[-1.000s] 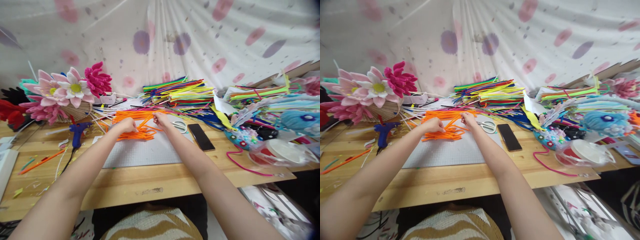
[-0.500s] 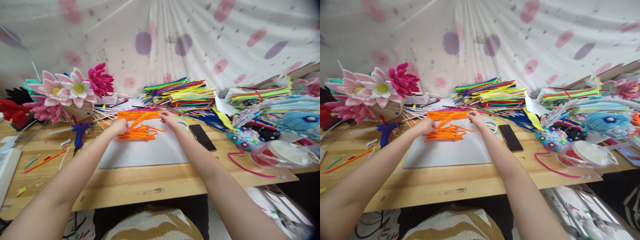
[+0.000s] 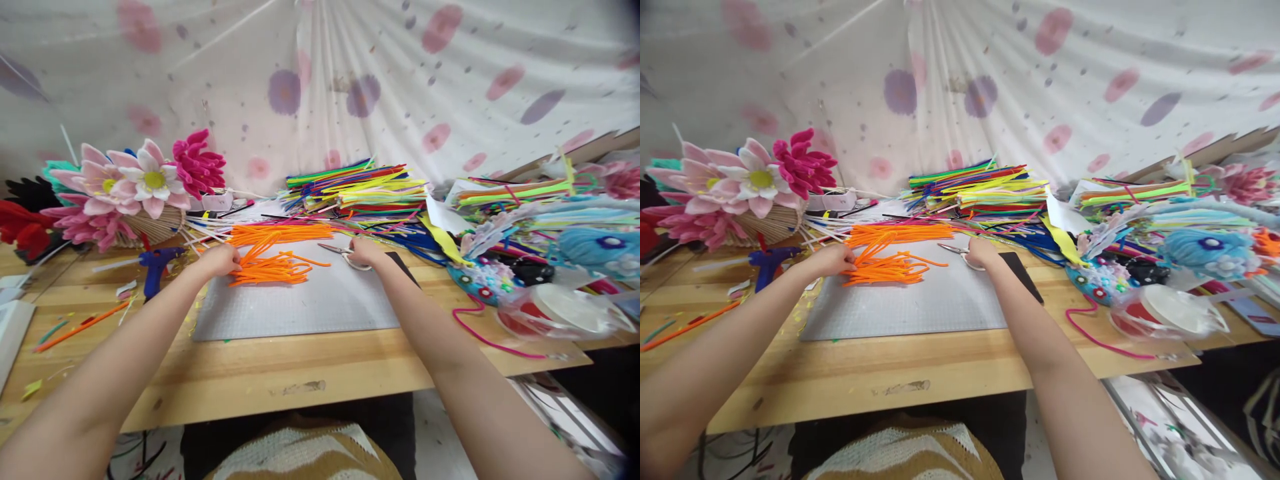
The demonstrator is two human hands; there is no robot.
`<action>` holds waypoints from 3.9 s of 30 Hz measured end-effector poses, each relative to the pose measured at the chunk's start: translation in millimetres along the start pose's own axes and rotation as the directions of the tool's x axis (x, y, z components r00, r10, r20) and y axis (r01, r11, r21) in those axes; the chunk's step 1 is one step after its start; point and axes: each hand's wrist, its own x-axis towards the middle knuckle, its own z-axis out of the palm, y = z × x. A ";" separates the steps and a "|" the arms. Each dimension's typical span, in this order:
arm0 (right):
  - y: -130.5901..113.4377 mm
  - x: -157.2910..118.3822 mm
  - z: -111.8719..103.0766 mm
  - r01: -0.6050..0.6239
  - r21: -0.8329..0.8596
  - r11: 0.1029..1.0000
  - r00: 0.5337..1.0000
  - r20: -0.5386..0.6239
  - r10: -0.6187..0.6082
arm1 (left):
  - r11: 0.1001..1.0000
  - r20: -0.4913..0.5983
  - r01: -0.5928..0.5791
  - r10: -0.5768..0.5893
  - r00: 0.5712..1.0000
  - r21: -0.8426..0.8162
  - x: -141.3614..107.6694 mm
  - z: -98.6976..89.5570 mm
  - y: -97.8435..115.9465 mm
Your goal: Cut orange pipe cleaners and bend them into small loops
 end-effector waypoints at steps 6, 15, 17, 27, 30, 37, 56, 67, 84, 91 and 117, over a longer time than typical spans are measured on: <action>-5.5 0.5 -1.9 -0.053 -0.051 0.997 0.998 0.042 0.056 | 0.995 -0.061 0.050 -0.045 0.997 0.086 -0.8 -2.4 3.2; 22.0 -4.1 -12.5 0.067 0.479 0.875 0.995 0.028 -0.092 | 0.993 -0.391 0.076 -0.033 0.920 0.096 4.1 1.4 6.3; 25.0 -4.2 -11.3 0.096 0.755 0.649 0.982 0.036 -0.187 | 0.991 -0.353 0.120 -0.093 0.931 0.054 6.6 2.1 6.8; -30.0 5.4 15.7 -0.288 0.890 -0.353 0.893 0.117 -0.434 | 0.982 -0.186 0.191 -0.187 0.965 0.007 18.6 9.7 17.3; -43.9 3.9 16.0 -0.433 0.842 -0.322 0.782 0.173 -0.599 | 0.980 -0.133 0.201 -0.199 0.971 0.005 18.4 10.1 15.8; -75.4 2.9 17.1 -0.606 0.774 -0.184 0.533 0.224 -0.816 | 0.989 -0.090 0.141 -0.143 0.986 -0.037 18.9 8.4 15.0; -102.7 -4.9 19.0 -0.596 0.769 -0.232 0.550 0.180 -0.816 | 0.982 -0.136 0.133 -0.151 0.979 -0.134 15.2 17.6 9.9; -90.0 -5.7 18.3 -0.583 0.762 -0.282 0.603 0.172 -0.779 | 0.987 -0.136 0.135 -0.146 0.980 -0.087 17.0 22.7 10.5; -103.1 -9.1 11.4 -0.465 0.726 -0.507 0.725 -0.018 -0.689 | 0.986 -0.207 -0.071 0.039 0.978 -0.151 8.3 18.5 31.7; -100.0 -8.4 8.1 -0.404 0.764 -0.502 0.747 -0.041 -0.664 | 0.983 -0.236 -0.102 0.065 0.970 -0.151 16.6 13.3 30.9; -81.4 -11.1 -13.3 -0.002 0.936 -0.353 0.860 -0.179 -0.478 | 0.998 -0.222 0.069 -0.064 0.973 0.012 2.0 20.0 1.1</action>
